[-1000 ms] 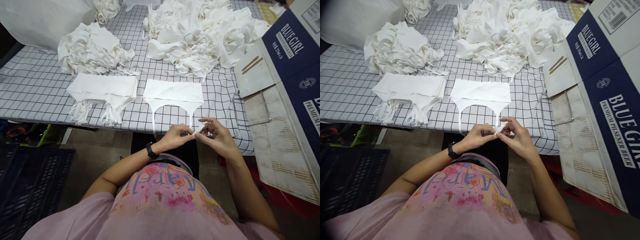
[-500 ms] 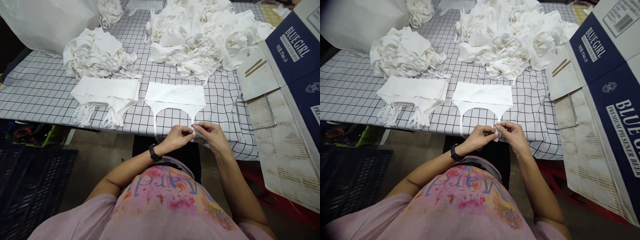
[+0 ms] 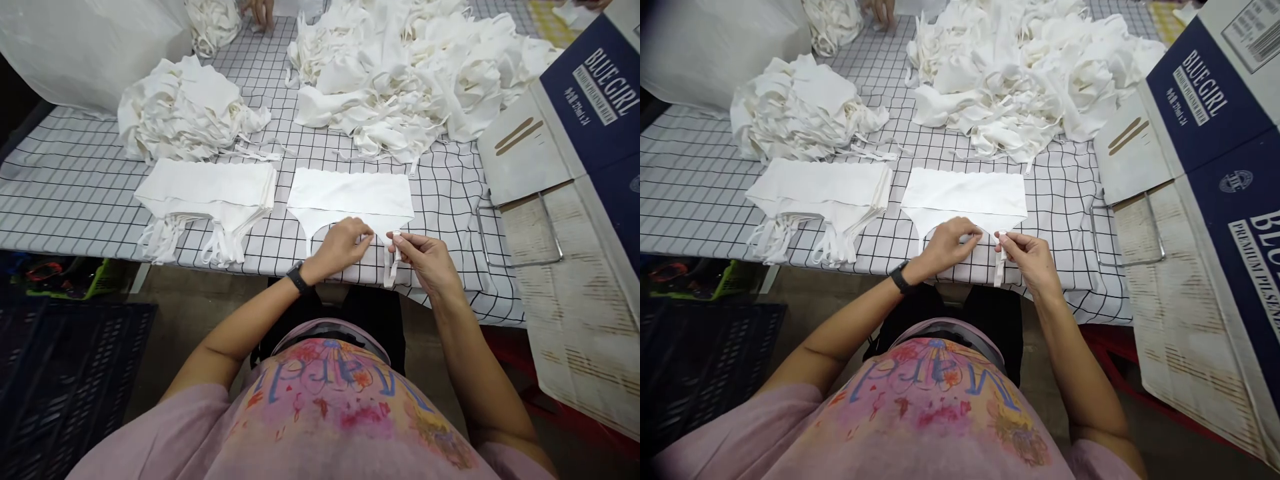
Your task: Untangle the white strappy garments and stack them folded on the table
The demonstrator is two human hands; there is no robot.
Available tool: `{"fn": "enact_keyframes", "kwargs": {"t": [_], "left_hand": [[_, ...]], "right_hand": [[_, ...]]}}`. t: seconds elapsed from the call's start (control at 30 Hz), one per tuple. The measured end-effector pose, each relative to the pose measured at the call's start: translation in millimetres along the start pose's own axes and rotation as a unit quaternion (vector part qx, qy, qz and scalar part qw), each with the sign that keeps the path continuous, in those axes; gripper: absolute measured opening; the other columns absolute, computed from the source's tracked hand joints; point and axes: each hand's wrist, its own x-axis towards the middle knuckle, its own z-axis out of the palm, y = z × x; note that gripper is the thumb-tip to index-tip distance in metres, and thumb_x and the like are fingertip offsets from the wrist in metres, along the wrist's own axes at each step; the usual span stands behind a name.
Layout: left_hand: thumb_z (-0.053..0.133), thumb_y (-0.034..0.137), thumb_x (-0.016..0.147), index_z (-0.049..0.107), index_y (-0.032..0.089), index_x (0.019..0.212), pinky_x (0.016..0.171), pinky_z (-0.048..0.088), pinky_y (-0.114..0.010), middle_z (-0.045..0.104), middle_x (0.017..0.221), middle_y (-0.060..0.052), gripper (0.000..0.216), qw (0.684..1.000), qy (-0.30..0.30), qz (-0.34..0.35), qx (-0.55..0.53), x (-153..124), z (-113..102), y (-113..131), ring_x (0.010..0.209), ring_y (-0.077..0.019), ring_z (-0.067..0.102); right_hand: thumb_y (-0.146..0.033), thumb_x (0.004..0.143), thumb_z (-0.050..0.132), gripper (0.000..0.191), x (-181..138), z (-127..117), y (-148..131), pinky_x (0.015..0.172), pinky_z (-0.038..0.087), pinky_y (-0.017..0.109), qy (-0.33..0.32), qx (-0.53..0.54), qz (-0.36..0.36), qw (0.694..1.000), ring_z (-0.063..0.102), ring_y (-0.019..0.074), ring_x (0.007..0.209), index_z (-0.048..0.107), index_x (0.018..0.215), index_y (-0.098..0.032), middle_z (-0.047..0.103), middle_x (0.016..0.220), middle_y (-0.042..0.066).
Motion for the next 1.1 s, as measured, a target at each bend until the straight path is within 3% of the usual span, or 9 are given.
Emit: {"fn": "enact_keyframes", "kwargs": {"t": [0.17, 0.33, 0.57, 0.87, 1.1], "left_hand": [[0.051, 0.012, 0.097, 0.069, 0.013, 0.115, 0.091, 0.051, -0.038, 0.07, 0.117, -0.011, 0.026, 0.984, -0.054, 0.03, 0.168, 43.6, -5.6, -28.4, 0.108, -0.0248, 0.06], [0.045, 0.014, 0.101, 0.071, 0.014, 0.109, 0.085, 0.048, -0.038, 0.068, 0.115, -0.012, 0.027, 0.967, -0.1, 0.053, 0.227, 64.8, -5.1, -38.0, 0.106, -0.0258, 0.057], [0.045, 0.016, 0.102, 0.071, 0.013, 0.093, 0.077, 0.043, -0.037, 0.068, 0.109, -0.012, 0.027, 0.948, -0.134, 0.082, 0.277, 71.0, -9.9, -37.1, 0.102, -0.0248, 0.056], [0.044, 0.01, 0.099, 0.069, 0.013, 0.094, 0.075, 0.042, -0.036, 0.068, 0.112, -0.011, 0.026, 0.934, -0.147, 0.104, 0.307, 73.1, -12.0, -41.8, 0.103, -0.024, 0.057], [0.045, 0.011, 0.098, 0.068, 0.013, 0.09, 0.075, 0.043, -0.036, 0.069, 0.108, -0.012, 0.025, 0.935, -0.152, 0.119, 0.298, 76.2, -11.9, -47.0, 0.101, -0.0237, 0.058]], "right_hand": [[-0.05, 0.069, 0.088, 0.036, 14.2, 4.0, -4.1, 0.055, 0.036, 0.026, 0.005, -0.014, 0.011, 1.0, 0.041, 0.0088, 0.06, 0.08, 0.073, -0.016, 0.071, 0.08, 0.007], [-0.045, 0.071, 0.088, 0.031, 24.9, 4.3, -2.2, 0.054, 0.036, 0.026, 0.005, 0.005, 0.028, 1.0, 0.043, 0.0091, 0.06, 0.082, 0.081, -0.016, 0.07, 0.078, 0.006], [-0.043, 0.073, 0.086, 0.03, 35.6, 11.0, 3.9, 0.051, 0.032, 0.025, 0.001, 0.0, 0.056, 0.998, 0.041, 0.0086, 0.058, 0.081, 0.081, -0.015, 0.067, 0.07, 0.004], [-0.045, 0.075, 0.083, 0.033, 43.1, 25.0, -6.4, 0.05, 0.031, 0.025, 0.013, -0.068, 0.06, 0.996, 0.038, 0.009, 0.055, 0.077, 0.072, -0.013, 0.054, 0.055, -0.001], [-0.046, 0.074, 0.081, 0.033, 54.7, 29.7, -5.3, 0.049, 0.033, 0.026, 0.03, -0.085, 0.05, 0.995, 0.041, 0.0094, 0.053, 0.078, 0.075, -0.013, 0.061, 0.06, 0.001]]}}
